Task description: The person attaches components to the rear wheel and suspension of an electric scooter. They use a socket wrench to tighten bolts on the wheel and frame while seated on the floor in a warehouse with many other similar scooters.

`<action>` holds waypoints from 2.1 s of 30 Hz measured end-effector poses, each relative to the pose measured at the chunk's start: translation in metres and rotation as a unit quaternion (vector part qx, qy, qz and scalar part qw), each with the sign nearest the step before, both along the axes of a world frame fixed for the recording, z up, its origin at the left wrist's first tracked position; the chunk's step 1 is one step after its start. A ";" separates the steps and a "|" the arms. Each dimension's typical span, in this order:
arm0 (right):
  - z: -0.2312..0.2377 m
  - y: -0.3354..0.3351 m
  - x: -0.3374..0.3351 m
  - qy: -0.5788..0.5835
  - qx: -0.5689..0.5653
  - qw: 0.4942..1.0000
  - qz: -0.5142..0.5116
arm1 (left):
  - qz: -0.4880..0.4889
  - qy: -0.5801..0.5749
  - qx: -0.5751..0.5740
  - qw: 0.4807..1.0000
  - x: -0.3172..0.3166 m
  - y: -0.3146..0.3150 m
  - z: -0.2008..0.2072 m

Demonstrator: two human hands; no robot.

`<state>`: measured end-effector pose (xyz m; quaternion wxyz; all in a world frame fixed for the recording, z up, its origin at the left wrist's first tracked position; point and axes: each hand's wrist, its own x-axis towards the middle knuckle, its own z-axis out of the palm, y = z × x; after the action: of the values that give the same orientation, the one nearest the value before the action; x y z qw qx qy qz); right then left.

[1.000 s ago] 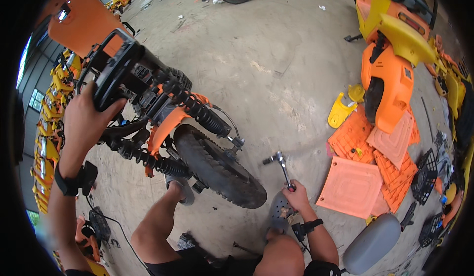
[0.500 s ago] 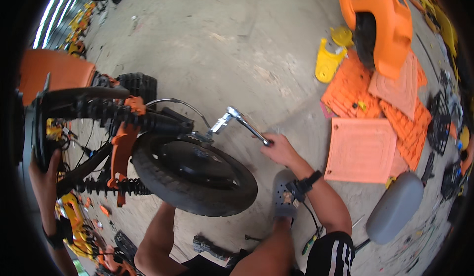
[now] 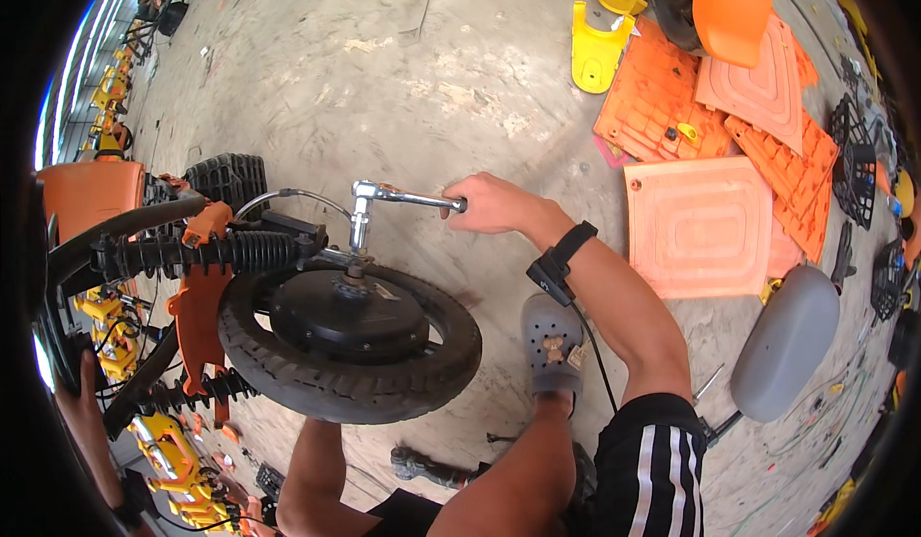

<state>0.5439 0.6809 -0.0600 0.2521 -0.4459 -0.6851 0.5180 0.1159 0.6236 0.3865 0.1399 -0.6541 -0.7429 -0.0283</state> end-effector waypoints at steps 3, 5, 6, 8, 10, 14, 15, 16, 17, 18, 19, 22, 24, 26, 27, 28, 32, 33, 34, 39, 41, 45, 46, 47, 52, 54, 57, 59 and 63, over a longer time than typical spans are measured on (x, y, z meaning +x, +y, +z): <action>-0.008 -0.006 -0.007 -0.020 0.002 0.999 -0.025 | 0.025 -0.050 -0.006 0.998 -0.013 0.002 0.002; -0.029 -0.004 -0.014 -0.024 0.041 0.998 -0.047 | 0.030 -0.045 -0.006 0.999 -0.016 0.004 0.001; -0.034 -0.006 -0.024 -0.032 0.049 0.997 -0.048 | 0.018 -0.050 -0.003 0.999 -0.017 0.004 0.003; -0.044 -0.011 -0.030 -0.037 0.059 0.994 -0.083 | 0.034 -0.031 -0.002 0.999 -0.016 0.006 0.006; -0.048 -0.017 -0.036 -0.042 0.065 0.990 -0.115 | 0.025 -0.006 0.010 1.000 -0.026 0.005 0.007; -0.053 -0.023 -0.038 -0.032 0.110 0.982 -0.149 | 0.041 0.038 -0.017 0.998 -0.054 0.008 0.020; -0.055 -0.022 -0.037 -0.040 0.124 0.983 -0.131 | 0.037 0.038 -0.022 0.998 -0.068 0.007 0.025; -0.051 -0.018 -0.033 -0.040 0.118 0.983 -0.135 | 0.006 0.054 -0.032 0.998 -0.079 0.005 0.029; -0.048 -0.014 -0.026 -0.051 0.107 0.988 -0.098 | -0.026 0.069 -0.041 0.996 -0.088 0.005 0.034; -0.045 -0.014 -0.026 -0.060 0.096 0.992 -0.055 | 0.070 0.050 -0.056 0.995 -0.068 0.007 0.030; -0.043 -0.018 -0.022 -0.062 0.098 0.992 -0.056 | 0.164 0.036 -0.070 0.983 -0.044 0.009 0.028; -0.029 -0.026 -0.019 -0.069 0.094 0.991 -0.061 | 0.076 0.008 -0.041 0.996 -0.057 0.007 0.024; -0.019 -0.024 -0.023 -0.055 0.047 0.996 -0.056 | 0.029 -0.006 -0.021 0.999 -0.067 -0.002 0.023; -0.029 -0.026 -0.019 -0.056 0.063 0.995 -0.057 | 0.047 -0.030 0.000 0.998 -0.030 0.001 -0.001; -0.028 -0.020 -0.013 -0.050 0.078 0.994 -0.061 | 0.021 -0.031 -0.003 0.999 -0.010 0.004 -0.011; -0.016 -0.015 -0.012 -0.080 -0.108 0.990 -0.039 | 0.007 -0.025 -0.004 1.000 0.008 0.003 -0.014; -0.036 -0.030 0.007 -0.281 -0.188 0.940 -0.036 | -0.026 -0.020 0.028 0.999 0.046 0.013 -0.027; -0.036 -0.030 -0.001 -0.309 -0.122 0.941 -0.061 | -0.051 0.027 0.069 0.996 0.055 0.006 -0.016; -0.048 -0.028 0.003 -0.314 -0.109 0.940 -0.078 | -0.025 0.039 0.047 0.998 0.063 0.003 -0.006; -0.051 -0.041 -0.017 -0.298 -0.077 0.943 -0.124 | -0.011 0.090 0.056 0.994 0.050 -0.015 0.017; -0.066 -0.052 -0.013 -0.351 -0.043 0.932 -0.086 | 0.021 0.046 0.002 0.999 0.062 -0.020 0.024; -0.052 -0.053 -0.011 -0.241 -0.159 0.945 -0.155 | -0.011 -0.011 0.000 1.000 0.057 -0.026 0.022; -0.044 -0.059 -0.022 -0.240 -0.176 0.943 -0.148 | -0.003 0.044 0.032 0.999 0.049 -0.024 0.016; -0.038 -0.065 -0.034 -0.239 -0.195 0.941 -0.141 | -0.033 0.058 0.069 0.995 0.042 -0.028 0.007; -0.047 -0.069 -0.032 -0.237 -0.169 0.940 -0.177 | -0.032 0.034 0.043 0.998 0.042 -0.031 0.005; -0.066 -0.065 -0.023 -0.230 -0.149 0.943 -0.188 | -0.040 0.033 0.047 0.998 0.042 -0.030 0.007; -0.089 -0.058 -0.021 -0.231 -0.102 0.949 -0.186 | -0.039 0.042 0.039 0.998 0.043 -0.028 0.013; -0.087 -0.058 -0.025 -0.212 -0.094 0.953 -0.194 | -0.028 0.039 0.021 0.999 0.047 -0.026 0.018; -0.081 -0.056 -0.032 -0.220 -0.106 0.953 -0.177 | -0.041 0.006 0.010 0.999 0.051 -0.018 0.019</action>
<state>0.5117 0.6246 -0.1405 0.1339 -0.6872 -0.5748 0.4236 0.1670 0.6057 0.4053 0.1499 -0.6826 -0.7143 -0.0373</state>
